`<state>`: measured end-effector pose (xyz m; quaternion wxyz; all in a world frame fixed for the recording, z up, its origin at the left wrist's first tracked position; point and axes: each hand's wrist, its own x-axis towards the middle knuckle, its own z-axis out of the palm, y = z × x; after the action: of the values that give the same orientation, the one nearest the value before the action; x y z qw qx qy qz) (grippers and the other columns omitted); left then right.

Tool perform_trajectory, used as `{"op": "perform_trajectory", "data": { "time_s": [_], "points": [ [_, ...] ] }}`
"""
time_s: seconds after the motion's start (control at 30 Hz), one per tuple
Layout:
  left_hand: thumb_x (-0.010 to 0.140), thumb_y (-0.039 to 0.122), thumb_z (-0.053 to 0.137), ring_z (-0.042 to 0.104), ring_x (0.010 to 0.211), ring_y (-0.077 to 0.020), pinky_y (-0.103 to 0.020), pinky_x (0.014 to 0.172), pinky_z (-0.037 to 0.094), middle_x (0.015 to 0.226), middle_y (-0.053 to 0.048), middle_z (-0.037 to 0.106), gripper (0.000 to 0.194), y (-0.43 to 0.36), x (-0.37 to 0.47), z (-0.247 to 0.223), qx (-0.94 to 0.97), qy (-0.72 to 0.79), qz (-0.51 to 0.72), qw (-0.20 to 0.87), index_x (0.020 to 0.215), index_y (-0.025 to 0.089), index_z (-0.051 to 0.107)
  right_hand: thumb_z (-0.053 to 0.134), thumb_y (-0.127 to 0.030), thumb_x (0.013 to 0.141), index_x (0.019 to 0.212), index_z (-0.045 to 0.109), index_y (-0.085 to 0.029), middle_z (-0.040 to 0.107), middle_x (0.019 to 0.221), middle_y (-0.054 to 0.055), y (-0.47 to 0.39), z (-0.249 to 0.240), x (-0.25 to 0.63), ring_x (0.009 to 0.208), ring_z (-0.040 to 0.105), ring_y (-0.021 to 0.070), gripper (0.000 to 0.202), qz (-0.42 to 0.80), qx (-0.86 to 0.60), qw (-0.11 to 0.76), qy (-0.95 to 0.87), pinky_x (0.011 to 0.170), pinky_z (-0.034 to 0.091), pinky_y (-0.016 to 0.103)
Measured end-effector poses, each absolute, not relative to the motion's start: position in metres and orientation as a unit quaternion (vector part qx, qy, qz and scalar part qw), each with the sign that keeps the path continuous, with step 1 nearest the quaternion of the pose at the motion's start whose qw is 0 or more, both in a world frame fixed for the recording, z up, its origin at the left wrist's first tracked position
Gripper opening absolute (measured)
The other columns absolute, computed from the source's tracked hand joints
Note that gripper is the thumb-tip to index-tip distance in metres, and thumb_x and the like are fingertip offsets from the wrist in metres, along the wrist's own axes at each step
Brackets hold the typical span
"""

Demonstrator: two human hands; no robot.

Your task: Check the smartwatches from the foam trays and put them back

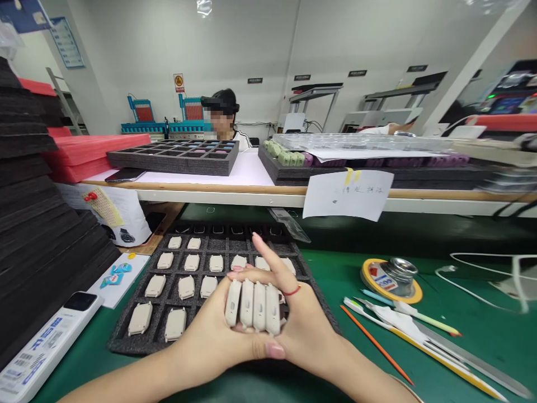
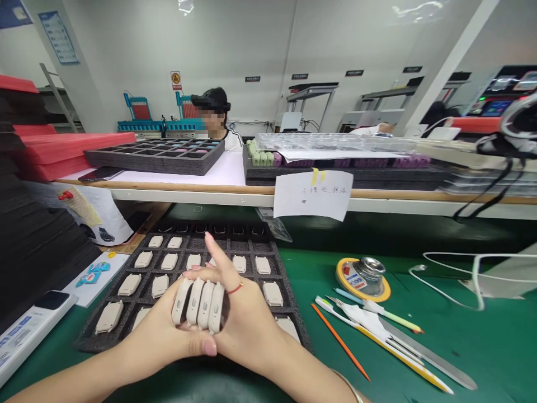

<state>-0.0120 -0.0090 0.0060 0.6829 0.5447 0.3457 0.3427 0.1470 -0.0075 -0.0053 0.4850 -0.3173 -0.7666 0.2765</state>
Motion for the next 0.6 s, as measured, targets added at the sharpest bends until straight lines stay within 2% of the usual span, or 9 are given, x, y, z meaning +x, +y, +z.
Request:
{"op": "perform_trajectory", "data": {
  "time_s": [0.1, 0.2, 0.27, 0.33, 0.37, 0.4, 0.43, 0.53, 0.6],
  "points": [
    [0.057, 0.034, 0.089, 0.061, 0.098, -0.0243, -0.035, 0.085, 0.050, 0.099, -0.005, 0.065, 0.062, -0.002, -0.004, -0.007, 0.542, 0.373, 0.369, 0.657, 0.108, 0.018, 0.057, 0.073, -0.017, 0.074, 0.155, 0.004, -0.026, 0.060, 0.132, 0.013, -0.010, -0.013, 0.148, 0.126, 0.056, 0.0266, 0.107, 0.263, -0.353, 0.436, -0.785, 0.104, 0.047, 0.043],
    [0.061, 0.035, 0.086, 0.063, 0.097, -0.0254, -0.037, 0.087, 0.050, 0.101, -0.007, 0.067, 0.063, 0.004, 0.001, -0.023, 0.533, 0.394, 0.346, 0.664, 0.114, 0.018, 0.055, 0.080, -0.027, 0.070, 0.155, 0.003, -0.023, 0.040, 0.150, 0.018, -0.019, -0.017, 0.164, 0.138, 0.041, 0.0288, 0.115, 0.251, -0.408, 0.375, -0.794, 0.108, 0.040, 0.045],
    [0.062, 0.035, 0.086, 0.065, 0.096, -0.0248, -0.040, 0.089, 0.050, 0.101, -0.006, 0.067, 0.076, 0.005, 0.004, -0.034, 0.515, 0.389, 0.334, 0.687, 0.126, 0.022, 0.047, 0.073, -0.035, 0.080, 0.155, 0.014, -0.021, 0.041, 0.151, 0.017, -0.025, -0.016, 0.185, 0.137, 0.042, 0.0268, 0.096, 0.252, -0.451, 0.337, -0.787, 0.109, 0.040, 0.044],
    [0.063, 0.035, 0.086, 0.067, 0.095, -0.0239, -0.042, 0.092, 0.048, 0.098, -0.004, 0.068, 0.090, 0.005, 0.005, -0.045, 0.500, 0.373, 0.320, 0.713, 0.136, 0.027, 0.035, 0.054, -0.034, 0.094, 0.148, 0.037, -0.021, 0.056, 0.140, 0.012, -0.028, -0.017, 0.216, 0.128, 0.053, 0.0224, 0.058, 0.226, -0.524, 0.297, -0.766, 0.105, 0.044, 0.040],
    [0.063, 0.035, 0.085, 0.067, 0.094, -0.0238, -0.043, 0.094, 0.047, 0.096, -0.003, 0.068, 0.091, 0.005, 0.006, -0.050, 0.502, 0.365, 0.311, 0.720, 0.138, 0.028, 0.033, 0.048, -0.033, 0.096, 0.139, 0.049, -0.021, 0.063, 0.132, 0.009, -0.028, -0.019, 0.234, 0.121, 0.059, 0.0210, 0.045, 0.200, -0.571, 0.272, -0.748, 0.102, 0.047, 0.037],
    [0.064, 0.036, 0.085, 0.068, 0.093, -0.0239, -0.042, 0.094, 0.047, 0.095, -0.003, 0.069, 0.088, 0.005, 0.006, -0.054, 0.509, 0.360, 0.303, 0.721, 0.136, 0.027, 0.035, 0.047, -0.032, 0.096, 0.127, 0.061, -0.024, 0.069, 0.124, 0.006, -0.028, -0.022, 0.254, 0.114, 0.064, 0.0207, 0.035, 0.153, -0.627, 0.244, -0.724, 0.098, 0.049, 0.035],
    [0.064, 0.037, 0.085, 0.068, 0.092, -0.0241, -0.042, 0.094, 0.046, 0.095, -0.004, 0.070, 0.081, 0.005, 0.006, -0.058, 0.518, 0.359, 0.295, 0.718, 0.131, 0.026, 0.041, 0.048, -0.028, 0.094, 0.113, 0.069, -0.021, 0.073, 0.114, 0.008, -0.027, -0.027, 0.273, 0.105, 0.068, 0.0235, 0.029, 0.126, -0.665, 0.236, -0.698, 0.092, 0.052, 0.036],
    [0.064, 0.039, 0.084, 0.068, 0.091, -0.0250, -0.041, 0.093, 0.047, 0.098, -0.007, 0.071, 0.059, 0.005, 0.006, -0.065, 0.541, 0.367, 0.286, 0.701, 0.111, 0.022, 0.054, 0.058, -0.020, 0.082, 0.094, 0.074, -0.015, 0.076, 0.083, 0.013, -0.027, -0.049, 0.324, 0.075, 0.072, 0.0305, 0.021, 0.074, -0.747, 0.219, -0.623, 0.070, 0.054, 0.040],
    [0.065, 0.038, 0.083, 0.068, 0.093, -0.0253, -0.041, 0.093, 0.047, 0.100, -0.007, 0.071, 0.054, 0.006, 0.006, -0.067, 0.549, 0.376, 0.287, 0.689, 0.108, 0.022, 0.054, 0.060, -0.021, 0.077, 0.082, 0.073, -0.016, 0.074, 0.072, 0.011, -0.030, -0.065, 0.343, 0.066, 0.070, 0.0294, 0.015, 0.060, -0.772, 0.218, -0.594, 0.062, 0.052, 0.036]
  ]
}}
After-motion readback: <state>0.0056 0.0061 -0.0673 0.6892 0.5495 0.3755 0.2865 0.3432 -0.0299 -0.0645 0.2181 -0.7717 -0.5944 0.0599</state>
